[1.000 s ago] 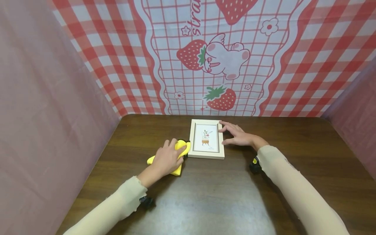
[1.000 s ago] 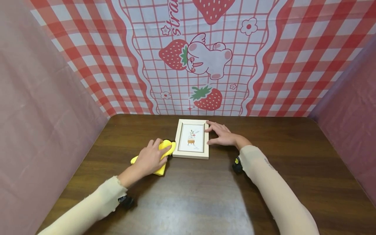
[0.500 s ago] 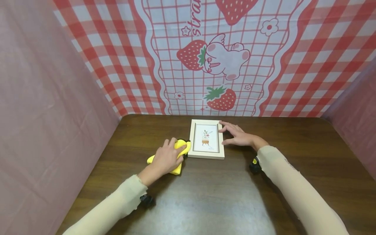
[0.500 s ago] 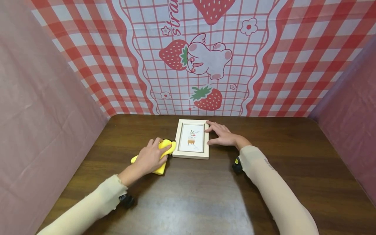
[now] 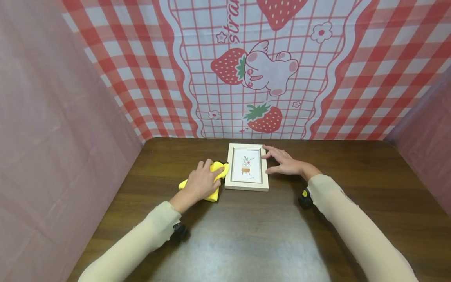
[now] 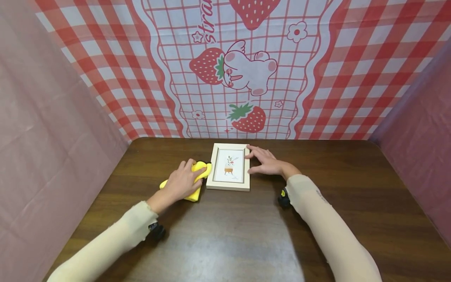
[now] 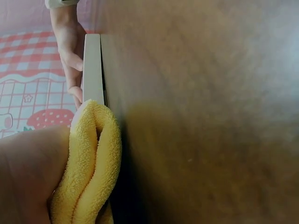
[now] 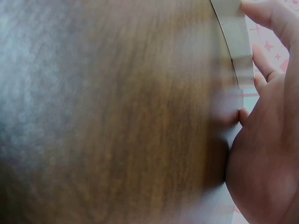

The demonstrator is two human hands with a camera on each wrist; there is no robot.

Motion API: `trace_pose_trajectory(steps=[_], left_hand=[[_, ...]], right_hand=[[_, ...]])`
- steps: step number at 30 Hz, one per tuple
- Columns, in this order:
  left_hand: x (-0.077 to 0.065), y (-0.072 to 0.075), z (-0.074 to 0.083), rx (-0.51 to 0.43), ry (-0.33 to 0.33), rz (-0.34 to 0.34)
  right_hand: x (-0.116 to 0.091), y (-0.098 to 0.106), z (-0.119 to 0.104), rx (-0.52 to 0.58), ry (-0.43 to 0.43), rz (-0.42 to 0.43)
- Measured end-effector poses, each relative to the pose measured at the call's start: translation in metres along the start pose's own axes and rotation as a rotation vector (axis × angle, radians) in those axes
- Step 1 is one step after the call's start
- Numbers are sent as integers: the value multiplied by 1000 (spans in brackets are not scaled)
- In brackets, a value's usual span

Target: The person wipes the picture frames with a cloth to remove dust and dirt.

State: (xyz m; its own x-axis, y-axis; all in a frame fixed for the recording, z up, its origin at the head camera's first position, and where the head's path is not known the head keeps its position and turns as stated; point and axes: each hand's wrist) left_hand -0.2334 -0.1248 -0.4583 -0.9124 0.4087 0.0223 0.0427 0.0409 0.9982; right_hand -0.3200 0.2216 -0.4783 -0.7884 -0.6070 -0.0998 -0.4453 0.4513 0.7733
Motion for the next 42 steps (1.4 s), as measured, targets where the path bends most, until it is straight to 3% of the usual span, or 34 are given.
trace_pose_trajectory(steps=[23, 31, 42], left_hand=[[48, 3, -7, -30, 67, -52], [66, 6, -9, -91, 115, -96], [85, 5, -11, -82, 149, -75]], right_hand=[[-1, 1, -2, -4, 4, 4], [-2, 0, -1, 3, -8, 1], [0, -1, 0, -8, 3, 4]])
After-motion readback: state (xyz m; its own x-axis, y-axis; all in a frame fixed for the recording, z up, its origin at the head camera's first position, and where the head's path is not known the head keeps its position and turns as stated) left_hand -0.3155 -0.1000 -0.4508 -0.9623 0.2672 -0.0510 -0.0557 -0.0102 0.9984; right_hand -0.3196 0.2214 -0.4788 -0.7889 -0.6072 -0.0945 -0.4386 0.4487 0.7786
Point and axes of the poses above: each hand's wrist, its own x-axis towards the middle knuckle, its own y-axis out of the back of the hand, z = x × y, and after that the axes turned 3 degrees about -z, right-handed
